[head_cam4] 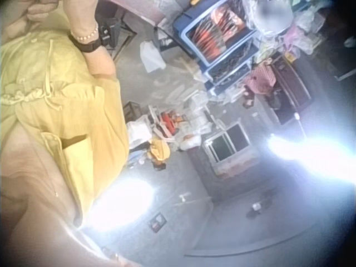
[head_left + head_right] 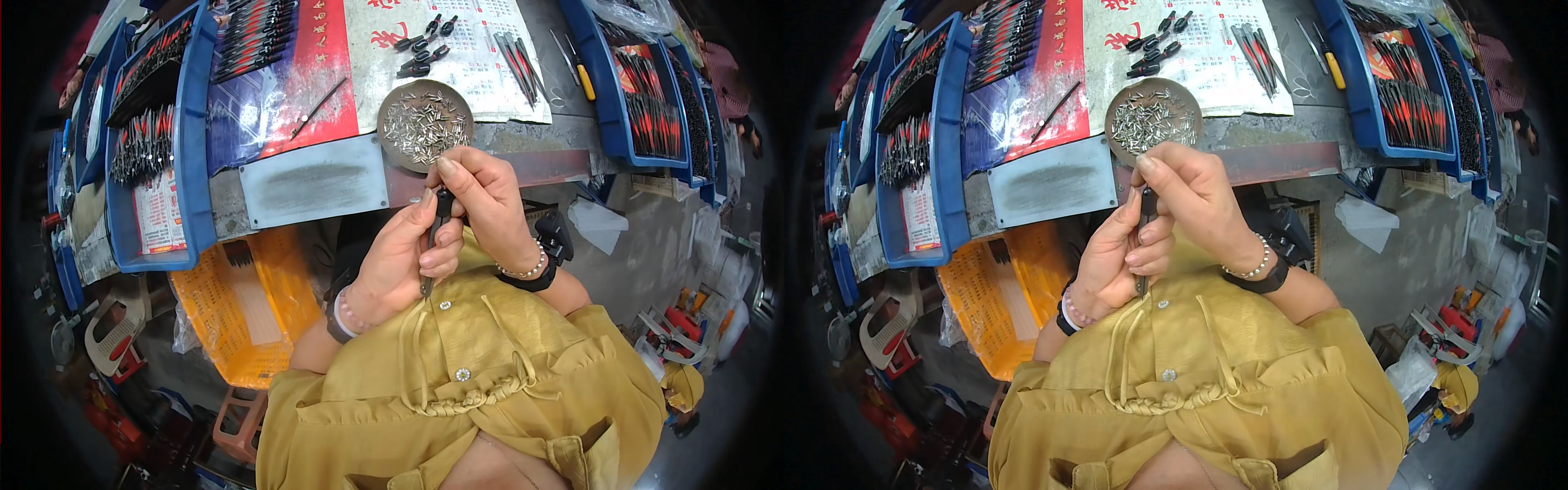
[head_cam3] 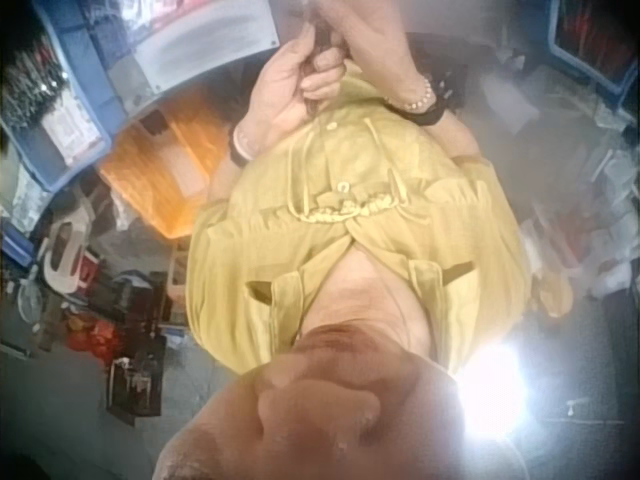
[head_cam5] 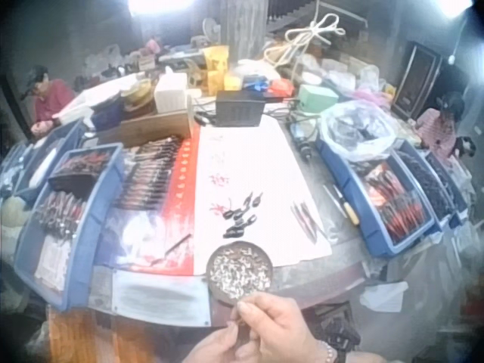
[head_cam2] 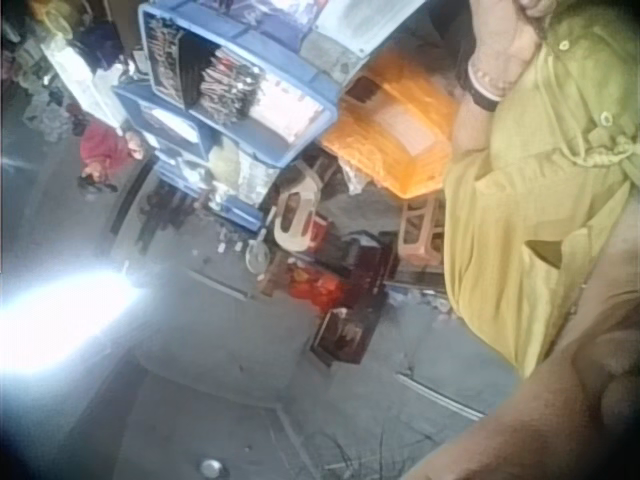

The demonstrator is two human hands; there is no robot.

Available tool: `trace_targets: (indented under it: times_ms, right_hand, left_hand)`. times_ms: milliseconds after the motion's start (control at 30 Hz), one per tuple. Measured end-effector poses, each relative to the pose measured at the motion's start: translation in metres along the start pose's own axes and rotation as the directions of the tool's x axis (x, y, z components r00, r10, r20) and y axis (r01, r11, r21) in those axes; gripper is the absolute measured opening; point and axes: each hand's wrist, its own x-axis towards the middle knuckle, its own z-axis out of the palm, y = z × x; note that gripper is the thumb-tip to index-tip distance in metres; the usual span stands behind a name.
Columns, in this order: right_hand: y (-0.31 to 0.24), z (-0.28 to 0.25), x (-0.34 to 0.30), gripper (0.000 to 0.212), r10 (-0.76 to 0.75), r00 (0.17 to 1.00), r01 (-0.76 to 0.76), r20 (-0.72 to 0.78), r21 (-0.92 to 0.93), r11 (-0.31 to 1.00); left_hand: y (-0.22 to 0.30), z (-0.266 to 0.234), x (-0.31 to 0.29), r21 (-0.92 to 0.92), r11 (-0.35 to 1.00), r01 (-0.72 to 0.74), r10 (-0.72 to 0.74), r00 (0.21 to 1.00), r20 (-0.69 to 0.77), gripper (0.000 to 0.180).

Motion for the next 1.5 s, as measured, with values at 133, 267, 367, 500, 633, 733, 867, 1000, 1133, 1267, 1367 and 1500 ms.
trace_targets:
  times_ms: [133,267,367,500,633,733,867,1000,1133,1267,1367,1500]
  right_hand:
    - [0.000,-0.002,0.003,0.023,0.037,0.999,-0.037,0.011,0.046,0.998]
    - [0.000,-0.005,0.008,0.022,0.067,0.997,-0.069,0.041,0.050,0.996]
    - [0.001,-0.004,0.013,0.022,0.106,0.992,-0.114,0.070,0.120,0.986]
    - [0.002,0.003,0.016,0.022,0.092,0.996,-0.094,0.019,0.153,0.984]
    - [-0.002,0.003,0.021,0.023,0.064,0.994,-0.071,0.085,0.081,0.994]
    - [-0.005,-0.001,0.028,0.023,0.096,0.982,-0.103,0.161,0.039,0.994]
    - [0.000,-0.012,0.054,0.023,-0.060,0.994,0.085,0.093,-0.294,0.952]
    - [0.011,-0.020,0.067,0.018,-0.320,0.930,0.280,0.182,-0.915,0.292]
    - [0.021,-0.018,0.070,0.013,-0.271,0.929,0.303,0.252,-0.939,0.162]
    - [0.021,-0.018,0.072,0.010,-0.319,0.914,0.323,0.250,-0.925,0.200]
    - [0.018,-0.020,0.072,0.010,-0.367,0.894,0.352,0.255,-0.908,0.227]
    - [0.010,-0.020,0.069,0.007,-0.363,0.923,0.297,0.125,-0.832,0.469]
  left_hand:
    - [0.000,-0.005,0.004,0.033,0.999,0.018,-0.019,1.000,0.024,0.030]
    - [0.001,-0.006,0.005,0.030,0.999,0.016,-0.017,0.999,0.036,0.030]
    - [0.002,-0.007,0.006,-0.012,1.000,0.001,-0.001,1.000,0.025,0.031]
    - [0.001,-0.008,0.007,-0.043,0.999,-0.028,0.031,0.998,0.059,0.030]
    - [0.004,-0.009,0.006,-0.001,0.998,-0.065,0.065,0.995,0.080,0.029]
    - [0.007,-0.008,0.005,0.050,0.994,-0.094,0.091,0.994,0.064,0.028]
    - [0.010,-0.006,0.002,0.090,0.989,-0.115,0.113,0.993,0.034,0.027]
    - [0.019,-0.010,-0.001,0.061,0.984,-0.166,0.163,0.985,0.056,0.027]
    - [0.020,-0.015,-0.005,0.047,0.984,-0.174,0.169,0.981,0.098,0.025]
    - [0.021,-0.019,-0.007,0.030,0.986,-0.163,0.160,0.983,0.084,0.026]
    - [0.021,-0.021,-0.009,0.012,0.988,-0.155,0.154,0.986,0.069,0.026]
    - [0.019,-0.025,-0.008,-0.020,0.988,-0.152,0.153,0.979,0.133,0.026]
